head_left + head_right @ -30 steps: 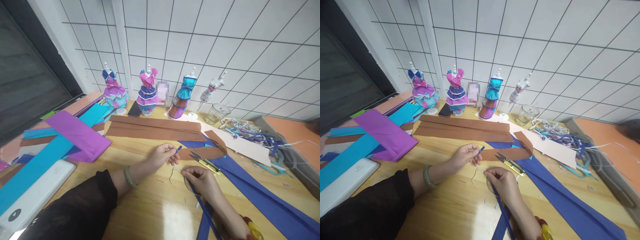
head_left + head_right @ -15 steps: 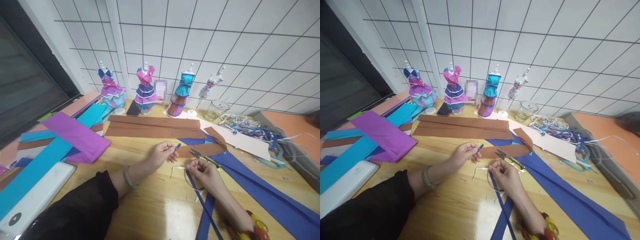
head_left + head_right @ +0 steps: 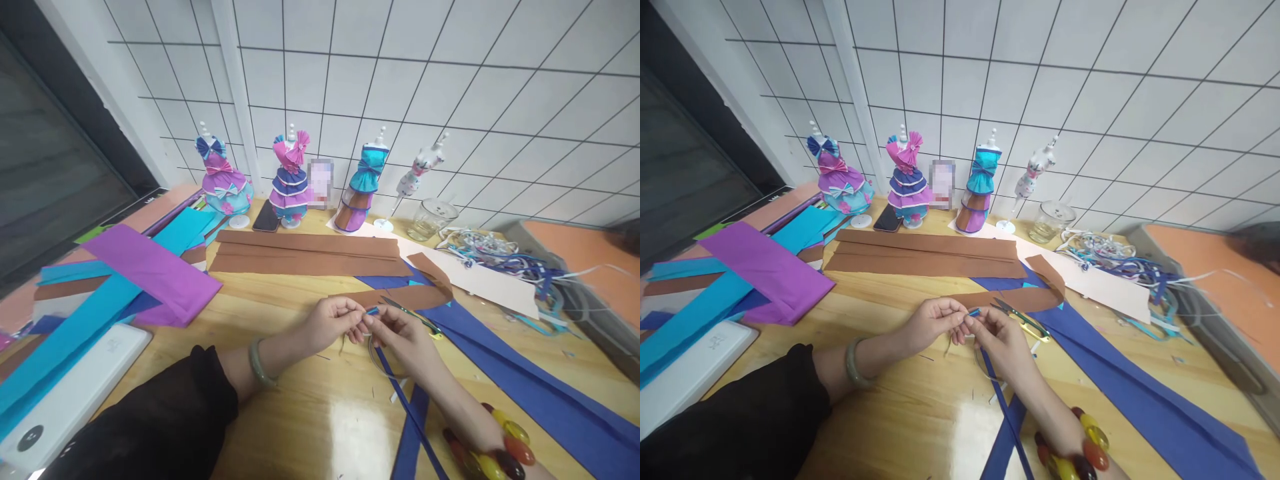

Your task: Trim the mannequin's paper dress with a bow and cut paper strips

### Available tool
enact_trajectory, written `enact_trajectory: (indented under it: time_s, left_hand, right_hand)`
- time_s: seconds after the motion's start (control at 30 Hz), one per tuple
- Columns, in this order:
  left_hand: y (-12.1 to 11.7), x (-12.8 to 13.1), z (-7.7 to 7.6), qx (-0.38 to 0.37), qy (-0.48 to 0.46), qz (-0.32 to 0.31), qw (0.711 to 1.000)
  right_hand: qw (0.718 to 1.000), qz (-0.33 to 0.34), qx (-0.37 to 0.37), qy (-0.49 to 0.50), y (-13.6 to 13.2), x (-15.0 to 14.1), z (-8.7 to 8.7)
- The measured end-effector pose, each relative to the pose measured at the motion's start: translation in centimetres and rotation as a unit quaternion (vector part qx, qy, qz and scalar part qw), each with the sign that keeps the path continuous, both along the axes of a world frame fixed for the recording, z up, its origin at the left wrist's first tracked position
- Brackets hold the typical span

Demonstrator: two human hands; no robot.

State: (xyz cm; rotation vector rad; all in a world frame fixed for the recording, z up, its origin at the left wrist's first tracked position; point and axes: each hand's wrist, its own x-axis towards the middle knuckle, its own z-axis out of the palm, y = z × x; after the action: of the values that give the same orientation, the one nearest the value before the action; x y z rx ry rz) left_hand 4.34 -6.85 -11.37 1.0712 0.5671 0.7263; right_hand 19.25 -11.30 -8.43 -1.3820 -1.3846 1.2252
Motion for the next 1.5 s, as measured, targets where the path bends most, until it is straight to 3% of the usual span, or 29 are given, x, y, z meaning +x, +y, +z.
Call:
enact_trajectory:
  time_s: [0.17, 0.3, 0.43, 0.53, 0.7, 0.8, 0.93, 1.2, 1.5]
  left_hand:
    - [0.4, -0.4, 0.1, -0.116, -0.064, -0.045, 0.990]
    - [0.7, -0.9, 1.2, -0.233, -0.102, -0.117, 0.960]
    - [1.0, -1.2, 2.3, -0.295, -0.153, -0.133, 0.934]
    - [1.6, -1.2, 2.5, -0.293, -0.159, -0.140, 0.932]
    - [2.8, -0.2, 2.4, -0.222, -0.141, -0.162, 0.951]
    - [3.2, 0.1, 2.8, -0.199, -0.128, -0.174, 0.956]
    - [3.4, -0.4, 3.2, -0.228, -0.095, -0.157, 0.956]
    - [3.4, -0.6, 3.7, -0.247, -0.019, -0.153, 0.957]
    - [3.5, -0.7, 3.1, -0.252, 0.015, -0.137, 0.958]
  right_hand:
    - [0.998, 0.055, 0.000, -0.026, 0.9, 1.1, 0.6]
    - [0.992, 0.120, -0.025, 0.002, 2.3, 2.0, 1.6]
    - [0.983, 0.176, -0.042, 0.027, 3.3, 2.3, 2.8]
    - [0.986, 0.164, 0.003, 0.011, 3.5, 2.6, 3.5]
    - [0.989, 0.137, 0.058, -0.019, 3.3, 3.4, 4.0]
    - [0.991, 0.110, 0.062, -0.039, 3.4, 3.6, 3.8]
    - [0.997, 0.060, 0.044, -0.033, 3.7, 3.2, 3.0]
    - [0.999, 0.036, 0.035, -0.017, 3.8, 2.3, 2.1]
    - [0.996, -0.070, 0.037, 0.027, 3.7, 2.0, 2.3]
